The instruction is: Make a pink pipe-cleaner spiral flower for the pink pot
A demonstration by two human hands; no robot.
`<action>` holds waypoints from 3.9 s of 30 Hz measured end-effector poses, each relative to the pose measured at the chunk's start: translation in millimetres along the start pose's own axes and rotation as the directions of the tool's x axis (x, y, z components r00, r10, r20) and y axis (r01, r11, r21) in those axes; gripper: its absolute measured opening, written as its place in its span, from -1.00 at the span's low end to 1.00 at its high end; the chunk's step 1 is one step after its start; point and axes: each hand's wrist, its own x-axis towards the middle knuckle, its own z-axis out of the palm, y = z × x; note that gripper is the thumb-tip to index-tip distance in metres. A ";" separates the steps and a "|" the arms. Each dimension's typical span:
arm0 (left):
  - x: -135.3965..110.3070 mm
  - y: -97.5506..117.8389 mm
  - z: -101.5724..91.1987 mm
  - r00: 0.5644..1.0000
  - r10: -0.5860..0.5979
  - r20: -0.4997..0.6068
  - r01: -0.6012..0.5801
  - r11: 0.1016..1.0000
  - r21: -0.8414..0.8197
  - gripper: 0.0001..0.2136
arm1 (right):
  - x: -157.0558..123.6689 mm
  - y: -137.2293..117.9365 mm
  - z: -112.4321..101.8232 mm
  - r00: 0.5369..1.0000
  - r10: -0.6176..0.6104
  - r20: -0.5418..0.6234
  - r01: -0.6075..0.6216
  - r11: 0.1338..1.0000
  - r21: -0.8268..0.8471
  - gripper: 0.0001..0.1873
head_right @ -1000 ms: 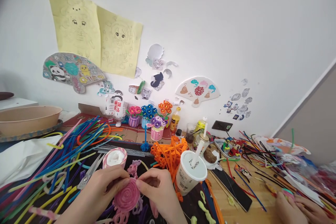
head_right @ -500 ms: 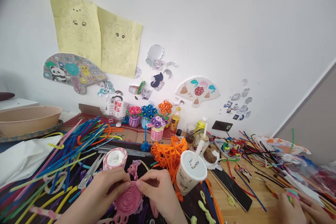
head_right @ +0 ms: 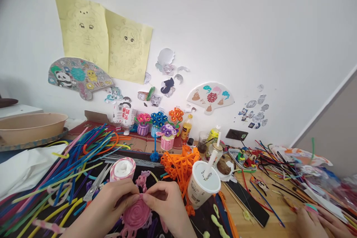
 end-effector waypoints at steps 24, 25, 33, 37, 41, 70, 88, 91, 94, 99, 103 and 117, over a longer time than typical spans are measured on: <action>0.2 -0.6 2.6 1.000 -0.021 -0.013 0.021 1.000 -0.003 -0.80 | 3.1 2.2 -2.3 1.000 -0.019 0.013 0.019 0.999 -0.033 -0.68; 0.2 -0.3 2.6 1.000 -0.023 -0.012 0.023 1.000 -0.001 -0.79 | 3.2 2.4 -2.5 1.000 -0.017 0.012 0.018 0.999 -0.039 -0.67; -0.4 -3.2 1.6 0.993 -0.073 -0.093 0.067 0.996 -0.063 -0.76 | 3.0 3.2 -8.5 0.999 0.033 -0.042 -0.032 0.999 0.035 -0.54; -0.9 -11.4 3.9 0.965 -0.103 -0.240 0.068 0.986 -0.151 -0.76 | 4.8 5.6 -6.5 0.996 0.048 0.080 -0.056 0.993 0.100 -0.50; -0.9 -18.0 10.4 0.936 -0.168 -0.311 0.083 0.960 -0.269 -0.78 | 7.5 12.5 5.1 0.999 0.009 0.049 -0.018 0.980 0.198 -0.53; 3.4 -15.1 28.4 0.857 -0.350 -0.377 0.140 0.864 -0.484 -0.71 | 16.7 18.0 15.7 0.984 -0.086 -0.158 0.129 0.949 0.287 -0.61; 4.4 -9.9 18.0 0.962 -0.127 -0.242 0.044 0.945 -0.323 -0.67 | 12.3 9.5 3.2 0.967 -0.133 -0.215 0.167 0.974 0.152 -0.47; 3.7 -10.3 10.6 0.982 -0.064 -0.178 0.022 0.974 -0.224 -0.73 | 10.2 9.4 -1.8 0.975 -0.152 -0.159 0.165 0.984 0.071 -0.58; 2.2 -11.9 5.5 0.992 -0.007 -0.130 -0.011 0.991 -0.132 -0.79 | 8.8 9.7 -4.1 0.981 -0.170 -0.096 0.173 0.985 0.022 -0.64; -1.5 -13.1 2.5 0.996 0.070 -0.054 -0.073 0.997 -0.040 -0.77 | 9.0 10.4 -8.3 0.988 -0.156 0.023 0.157 0.987 -0.042 -0.69; -4.1 -10.4 0.7 0.993 0.118 -0.006 -0.118 0.993 0.007 -0.76 | 7.9 11.8 -8.2 0.988 -0.124 0.087 0.130 0.989 -0.068 -0.69; -22.1 -2.1 -16.2 0.938 0.154 -0.310 -0.096 0.976 0.193 -0.69 | 5.8 7.5 5.6 0.977 -0.208 0.054 0.208 0.978 -0.004 -0.70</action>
